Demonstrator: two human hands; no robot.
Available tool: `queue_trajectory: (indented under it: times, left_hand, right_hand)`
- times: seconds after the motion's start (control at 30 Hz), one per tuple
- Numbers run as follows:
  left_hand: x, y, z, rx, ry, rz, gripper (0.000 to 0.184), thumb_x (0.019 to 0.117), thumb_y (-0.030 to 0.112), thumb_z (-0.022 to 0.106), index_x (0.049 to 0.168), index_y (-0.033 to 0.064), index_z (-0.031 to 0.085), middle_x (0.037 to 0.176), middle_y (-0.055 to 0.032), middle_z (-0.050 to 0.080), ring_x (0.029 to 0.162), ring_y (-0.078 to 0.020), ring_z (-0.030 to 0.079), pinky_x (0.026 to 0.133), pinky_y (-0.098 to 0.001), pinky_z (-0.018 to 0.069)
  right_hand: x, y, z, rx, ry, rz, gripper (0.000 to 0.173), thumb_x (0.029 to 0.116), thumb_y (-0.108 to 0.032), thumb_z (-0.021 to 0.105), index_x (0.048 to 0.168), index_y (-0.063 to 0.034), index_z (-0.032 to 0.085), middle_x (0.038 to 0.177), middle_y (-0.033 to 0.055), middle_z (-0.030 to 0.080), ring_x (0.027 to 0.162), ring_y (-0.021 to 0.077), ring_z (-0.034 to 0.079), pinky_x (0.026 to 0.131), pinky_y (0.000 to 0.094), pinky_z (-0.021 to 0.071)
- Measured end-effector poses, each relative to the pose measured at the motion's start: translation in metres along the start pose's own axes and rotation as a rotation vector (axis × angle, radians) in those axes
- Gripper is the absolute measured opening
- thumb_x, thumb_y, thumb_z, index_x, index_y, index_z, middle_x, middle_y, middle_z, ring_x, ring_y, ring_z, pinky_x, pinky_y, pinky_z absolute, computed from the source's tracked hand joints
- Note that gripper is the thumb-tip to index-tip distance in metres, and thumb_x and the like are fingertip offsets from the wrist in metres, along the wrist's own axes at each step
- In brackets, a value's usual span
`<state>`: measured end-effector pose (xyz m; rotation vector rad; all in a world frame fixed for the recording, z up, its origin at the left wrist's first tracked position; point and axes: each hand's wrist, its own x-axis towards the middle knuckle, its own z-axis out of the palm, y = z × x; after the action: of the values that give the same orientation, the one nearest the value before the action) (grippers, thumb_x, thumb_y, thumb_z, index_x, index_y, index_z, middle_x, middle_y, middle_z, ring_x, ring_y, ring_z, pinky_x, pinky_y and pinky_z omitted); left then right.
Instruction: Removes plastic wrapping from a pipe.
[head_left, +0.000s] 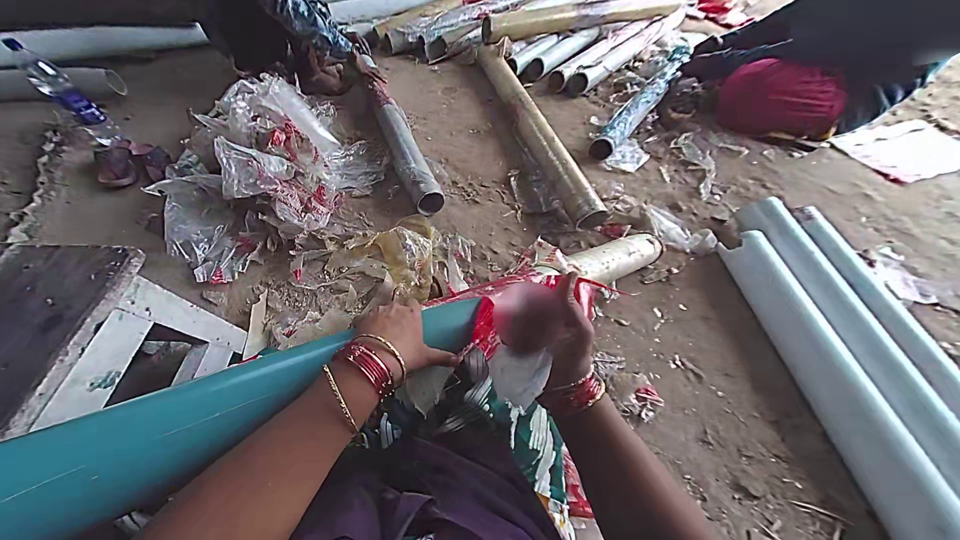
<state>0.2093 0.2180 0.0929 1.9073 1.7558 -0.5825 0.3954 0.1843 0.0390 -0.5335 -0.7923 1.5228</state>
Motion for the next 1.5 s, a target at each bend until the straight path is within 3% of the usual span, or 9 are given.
queue_trajectory:
  times: [0.57,0.77,0.83,0.9,1.0,1.1,1.27,1.4,1.5]
  left_hand:
    - [-0.008,0.010,0.006,0.105,0.047,0.019,0.104,0.0798,0.075,0.072,0.149,0.0014,0.045,0.135,-0.0257,0.058,0.124,-0.0434,0.059,0.100,-0.0613,0.0462]
    - [0.004,0.014,0.015,0.205,0.181,0.113,0.107,0.0781,0.075,0.073,0.149,0.0003,0.044,0.132,-0.0268,0.059,0.121,-0.0458,0.059,0.100,-0.0629,0.0454]
    - [0.002,0.012,0.029,0.230,0.293,0.146,0.108,0.0775,0.075,0.073,0.147,-0.0030,0.046,0.128,-0.0310,0.061,0.116,-0.0497,0.061,0.098,-0.0653,0.0457]
    - [0.000,0.010,0.035,0.236,0.360,0.152,0.110,0.0763,0.073,0.076,0.146,-0.0069,0.047,0.127,-0.0342,0.061,0.113,-0.0525,0.062,0.096,-0.0663,0.0465]
    - [0.001,0.010,0.028,0.223,0.280,0.107,0.111,0.0777,0.074,0.074,0.147,-0.0071,0.045,0.129,-0.0324,0.061,0.117,-0.0498,0.062,0.097,-0.0645,0.0466]
    - [0.001,0.010,0.029,0.208,0.302,0.120,0.110,0.0765,0.072,0.077,0.146,-0.0071,0.047,0.126,-0.0335,0.062,0.115,-0.0511,0.063,0.095,-0.0660,0.0472]
    - [-0.001,0.000,0.033,0.158,0.430,0.222,0.111,0.0813,0.073,0.070,0.155,-0.0047,0.039,0.145,-0.0330,0.052,0.125,-0.0530,0.056,0.096,-0.0684,0.0459]
    - [0.011,0.027,0.027,-0.055,0.616,0.510,0.057,0.0986,0.038,0.064,0.143,0.0029,0.059,0.146,-0.0246,0.056,0.136,-0.0488,0.050,0.103,-0.0685,0.0427]
    - [0.022,0.084,0.009,-0.086,0.374,0.434,0.056,0.1063,0.044,0.053,0.149,0.0086,0.053,0.156,-0.0203,0.045,0.144,-0.0451,0.040,0.108,-0.0678,0.0375]
  right_hand:
    - [-0.084,-0.070,-0.049,-0.055,-0.057,-0.309,0.055,0.0982,-0.066,0.047,0.072,-0.0214,0.065,0.054,-0.0134,0.048,0.049,0.0010,0.049,0.051,0.0203,0.0431]
    - [-0.047,-0.092,-0.171,0.061,0.222,-0.163,0.068,0.1026,-0.068,0.027,0.071,-0.0216,0.065,0.055,-0.0094,0.053,0.047,0.0028,0.051,0.047,0.0218,0.0442]
    - [-0.040,-0.098,-0.185,-0.287,0.367,0.027,0.061,0.1103,-0.041,0.011,0.090,-0.0181,0.064,0.071,-0.0057,0.064,0.048,0.0001,0.051,0.045,0.0164,0.0455]
    - [-0.034,-0.119,-0.167,-0.969,0.361,0.292,0.029,0.1090,-0.012,0.037,0.104,-0.0057,0.065,0.077,-0.0041,0.062,0.051,0.0015,0.049,0.050,0.0166,0.0460]
    - [-0.026,-0.134,-0.102,-1.815,0.159,0.316,0.026,0.1025,-0.025,0.065,0.100,-0.0013,0.076,0.086,0.0148,0.072,0.082,0.0314,0.069,0.076,0.0573,0.0537]
    - [-0.018,-0.091,-0.041,-1.957,0.064,0.201,0.050,0.1059,-0.044,0.051,0.095,-0.0010,0.073,0.093,0.0197,0.071,0.096,0.0408,0.070,0.080,0.0617,0.0539]
    - [0.005,-0.027,0.005,-1.795,0.140,0.889,0.070,0.1088,-0.058,0.032,0.122,0.0033,0.063,0.119,0.0239,0.069,0.118,0.0385,0.066,0.094,0.0571,0.0506]
    - [-0.010,-0.014,-0.031,-1.312,0.273,0.690,0.055,0.1131,-0.041,0.035,0.107,0.0049,0.064,0.098,0.0202,0.064,0.095,0.0296,0.064,0.084,0.0483,0.0492]
    - [-0.021,-0.008,-0.042,-0.700,0.435,0.589,0.037,0.1121,-0.030,0.043,0.113,0.0031,0.061,0.092,0.0087,0.061,0.081,0.0126,0.061,0.076,0.0311,0.0520]
